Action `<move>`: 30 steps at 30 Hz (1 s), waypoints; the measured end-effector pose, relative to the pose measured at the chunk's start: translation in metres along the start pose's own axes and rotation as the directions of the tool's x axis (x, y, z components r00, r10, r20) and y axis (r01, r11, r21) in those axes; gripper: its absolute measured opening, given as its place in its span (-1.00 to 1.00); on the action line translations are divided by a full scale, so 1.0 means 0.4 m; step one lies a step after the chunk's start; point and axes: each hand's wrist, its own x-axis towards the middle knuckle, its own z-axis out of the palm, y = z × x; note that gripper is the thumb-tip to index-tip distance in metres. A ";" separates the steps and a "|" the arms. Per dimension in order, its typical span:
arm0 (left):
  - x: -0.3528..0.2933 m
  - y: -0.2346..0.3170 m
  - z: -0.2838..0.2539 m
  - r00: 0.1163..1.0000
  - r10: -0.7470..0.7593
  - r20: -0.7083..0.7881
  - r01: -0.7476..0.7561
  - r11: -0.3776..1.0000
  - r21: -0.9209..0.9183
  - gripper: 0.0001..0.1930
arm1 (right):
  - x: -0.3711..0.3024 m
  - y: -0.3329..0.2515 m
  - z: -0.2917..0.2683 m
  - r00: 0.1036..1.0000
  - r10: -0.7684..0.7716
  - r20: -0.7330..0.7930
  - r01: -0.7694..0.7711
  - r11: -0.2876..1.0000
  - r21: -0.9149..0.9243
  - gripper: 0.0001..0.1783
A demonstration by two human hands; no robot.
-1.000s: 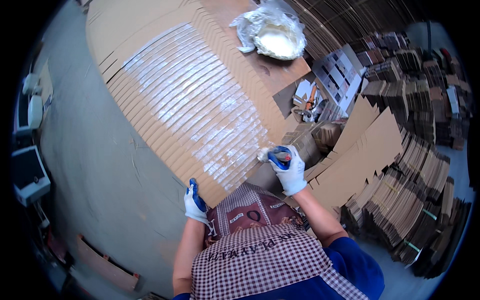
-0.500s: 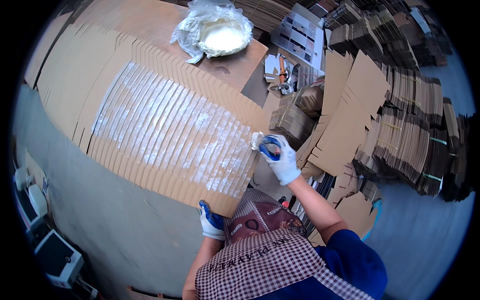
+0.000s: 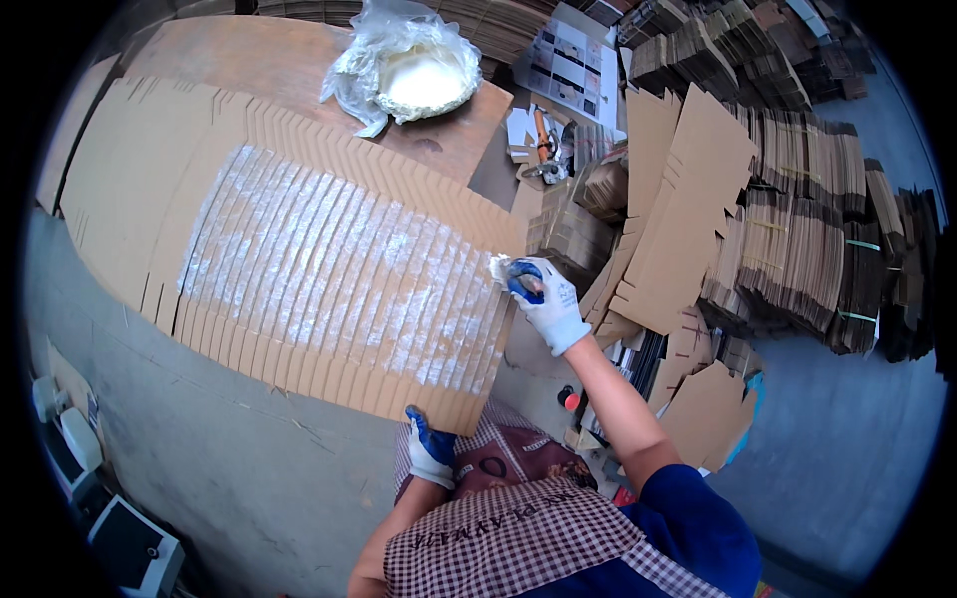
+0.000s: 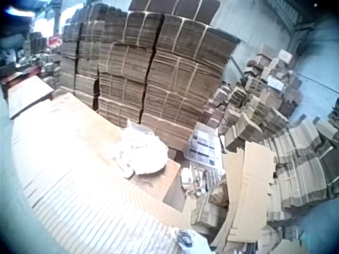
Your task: The person applies white adhesive to a flat cardboard sheet using a cloth, then places a printed cardboard panel onto the adhesive and presses it down. The person repeats this process with additional printed panels, aligning and smoothing each one.
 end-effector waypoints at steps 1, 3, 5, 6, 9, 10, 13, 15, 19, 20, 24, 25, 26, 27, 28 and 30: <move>0.008 -0.009 -0.012 1.000 0.002 0.010 -0.002 1.000 -0.015 -0.19 | 0.001 0.029 0.001 0.999 0.041 0.015 -0.041 0.999 -0.021 -0.62; 0.018 -0.020 -0.020 0.998 0.036 -0.057 -0.036 0.999 -0.003 -0.20 | 0.004 0.061 -0.012 0.992 0.118 0.054 -0.115 0.992 -0.060 -0.63; 0.014 -0.029 -0.027 0.993 0.050 -0.109 -0.050 0.999 0.004 -0.21 | -0.002 0.072 -0.026 0.990 0.114 0.080 -0.104 0.988 -0.115 -0.65; 0.014 -0.023 -0.016 0.991 0.054 -0.121 -0.054 0.999 0.000 -0.22 | 0.002 0.055 -0.042 0.992 0.092 0.084 -0.081 0.988 -0.132 -0.65; 0.014 -0.018 -0.003 0.989 0.093 -0.111 -0.090 0.996 0.027 -0.23 | 0.012 -0.008 -0.070 0.997 -0.069 0.047 0.073 0.994 -0.085 -0.63; 0.013 -0.019 -0.006 0.989 0.109 -0.100 -0.105 0.994 0.043 -0.24 | 0.020 -0.017 -0.064 0.993 -0.107 0.042 0.109 0.993 -0.034 -0.62; 0.031 -0.034 -0.046 0.988 0.125 -0.096 -0.124 0.992 0.012 -0.25 | 0.032 -0.016 -0.029 0.992 -0.101 0.072 0.102 0.995 -0.016 -0.61; 0.042 -0.044 -0.058 0.987 0.142 -0.072 -0.143 0.990 -0.010 -0.26 | 0.033 0.035 -0.006 0.994 0.054 0.099 -0.044 0.993 -0.106 -0.60; 0.045 -0.045 -0.068 0.984 0.159 -0.077 -0.163 0.985 -0.054 -0.30 | 0.021 0.013 -0.024 0.994 0.101 0.031 -0.097 0.988 -0.123 -0.55; 0.042 -0.045 -0.058 0.983 0.167 -0.077 -0.170 0.985 -0.033 -0.28 | 0.021 -0.008 -0.028 0.997 0.083 0.002 -0.082 0.994 -0.070 -0.54; 0.052 -0.050 -0.060 0.980 0.182 -0.083 -0.183 0.983 -0.003 -0.24 | 0.055 -0.022 0.017 0.999 -0.037 -0.018 0.037 0.999 0.004 -0.55; 0.058 -0.055 -0.070 0.980 0.181 -0.086 -0.183 0.983 -0.009 -0.25 | 0.054 -0.003 0.024 1.000 -0.004 0.003 0.005 0.998 -0.066 -0.56; 0.059 -0.056 -0.069 0.976 0.191 -0.102 -0.193 0.981 -0.003 -0.25 | 0.058 0.007 0.028 0.999 0.025 0.026 -0.021 0.991 -0.133 -0.56; 0.061 -0.059 -0.068 0.973 0.201 -0.117 -0.202 0.979 0.003 -0.25 | 0.062 0.017 0.026 0.997 0.055 0.045 -0.045 0.979 -0.200 -0.57; 0.063 -0.060 -0.067 0.969 0.210 -0.132 -0.211 0.977 0.009 -0.25 | 0.058 0.026 0.017 0.995 0.072 0.065 -0.057 0.975 -0.217 -0.57; 0.062 -0.061 -0.069 0.971 0.198 -0.136 -0.202 0.979 -0.010 -0.26 | 0.051 0.013 0.007 0.994 0.091 0.055 -0.080 0.981 -0.178 -0.57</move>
